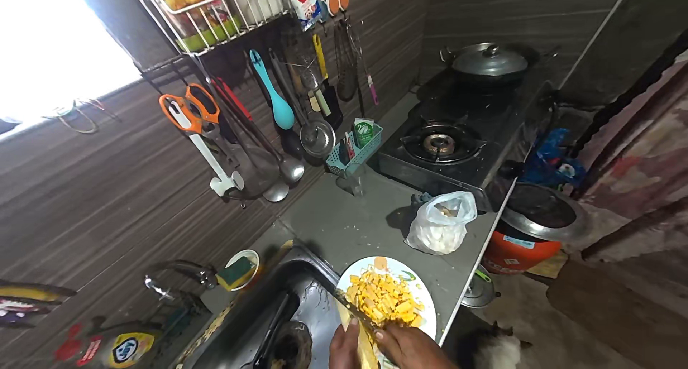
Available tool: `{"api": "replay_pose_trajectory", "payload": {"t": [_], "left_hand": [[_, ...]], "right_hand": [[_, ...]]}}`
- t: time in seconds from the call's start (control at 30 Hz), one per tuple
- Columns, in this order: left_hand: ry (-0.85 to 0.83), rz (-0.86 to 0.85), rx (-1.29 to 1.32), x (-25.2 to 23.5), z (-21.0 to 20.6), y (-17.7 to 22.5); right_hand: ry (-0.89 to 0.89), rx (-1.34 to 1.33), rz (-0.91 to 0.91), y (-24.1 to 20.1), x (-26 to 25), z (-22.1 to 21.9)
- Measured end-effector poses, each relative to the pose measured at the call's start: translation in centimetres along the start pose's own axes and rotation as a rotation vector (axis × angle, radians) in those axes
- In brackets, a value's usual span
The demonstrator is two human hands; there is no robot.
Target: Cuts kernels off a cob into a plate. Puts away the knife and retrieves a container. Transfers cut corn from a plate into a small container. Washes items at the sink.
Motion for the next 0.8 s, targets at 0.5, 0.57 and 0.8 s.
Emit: {"api": "replay_pose_trajectory", "payload": {"t": [0.5,0.57,0.8], "left_hand": [[0.044,0.058,-0.019,-1.5,0.5,-1.0],[0.07,-0.001,-0.066,-2.6,0.6,-0.1],[0.041,-0.169,0.112,-6.8,0.2,3.6]], "right_hand": [[0.032,-0.171,0.001,0.4,0.3,0.7],[0.06,-0.149,0.049,0.1,1.5,0.8],[0.18,-0.094,0.209,-1.3,5.5,1.6]]}}
Point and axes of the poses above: each hand's wrist, its own x-axis away from the middle knuckle, its own z-axis out of the back of the hand, y = z × x, the point moved 8 cm from there along -x, towards the middle knuckle
